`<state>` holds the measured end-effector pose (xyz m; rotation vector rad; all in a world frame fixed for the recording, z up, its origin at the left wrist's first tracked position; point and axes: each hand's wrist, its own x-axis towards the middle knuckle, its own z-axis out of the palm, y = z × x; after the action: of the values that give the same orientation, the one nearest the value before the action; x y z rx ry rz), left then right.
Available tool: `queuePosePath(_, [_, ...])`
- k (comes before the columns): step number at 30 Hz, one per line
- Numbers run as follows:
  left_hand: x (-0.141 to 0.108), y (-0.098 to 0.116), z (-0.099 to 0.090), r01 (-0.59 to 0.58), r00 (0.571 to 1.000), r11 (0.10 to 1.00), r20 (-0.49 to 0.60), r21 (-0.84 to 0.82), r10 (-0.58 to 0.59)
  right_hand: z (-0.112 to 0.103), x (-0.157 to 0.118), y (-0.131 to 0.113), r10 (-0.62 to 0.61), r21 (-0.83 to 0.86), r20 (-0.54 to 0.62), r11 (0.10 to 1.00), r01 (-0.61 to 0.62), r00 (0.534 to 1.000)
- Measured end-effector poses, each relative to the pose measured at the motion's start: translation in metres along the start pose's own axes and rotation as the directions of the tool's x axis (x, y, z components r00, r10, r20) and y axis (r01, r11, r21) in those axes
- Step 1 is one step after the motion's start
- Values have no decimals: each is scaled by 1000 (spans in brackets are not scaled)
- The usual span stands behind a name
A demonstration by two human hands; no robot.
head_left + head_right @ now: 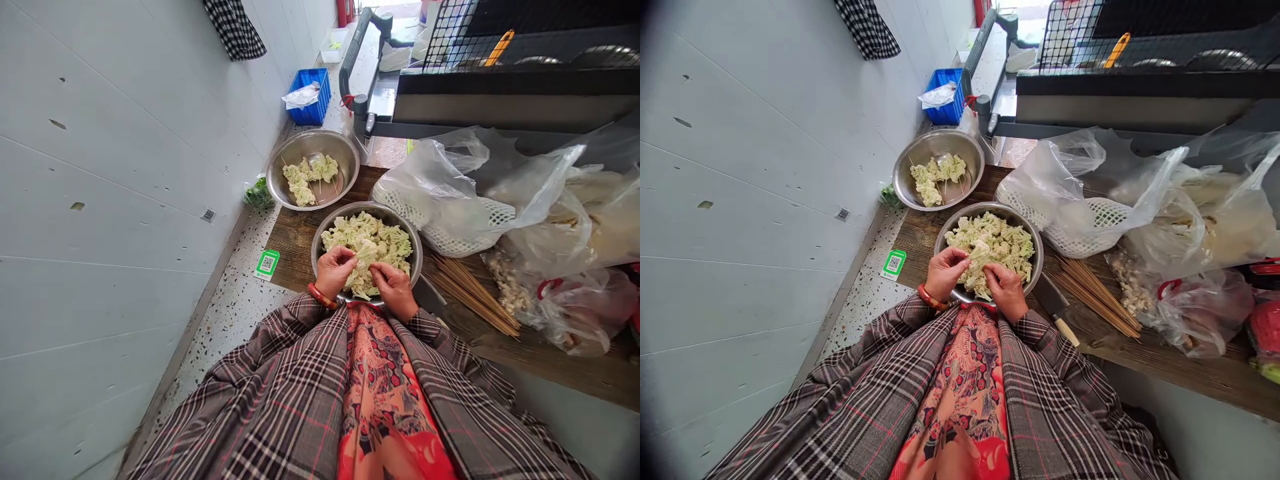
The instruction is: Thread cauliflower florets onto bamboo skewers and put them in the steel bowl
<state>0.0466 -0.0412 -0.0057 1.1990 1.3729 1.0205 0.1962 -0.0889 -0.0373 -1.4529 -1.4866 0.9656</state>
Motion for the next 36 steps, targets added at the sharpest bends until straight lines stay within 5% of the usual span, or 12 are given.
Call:
queuePosePath(6, [11, -5, -7, 50, 986, 985, -151, -167, -75, -4, -9, 0, 36, -22, 36, 999, -35, 999])
queuePosePath(11, [15, -9, -9, 85, 981, 965, -151, -247, -125, -4, -12, 3, 66, -23, 23, 998, -66, 998])
queuePosePath(26, [13, -12, -9, 67, 980, 976, -170, -208, -104, -5, -15, 7, 51, -40, 26, 998, -50, 998])
queuePosePath(36, [12, -10, -13, -64, 985, 998, -160, 17, 66, -7, -14, 7, 41, -89, 30, 995, -38, 999])
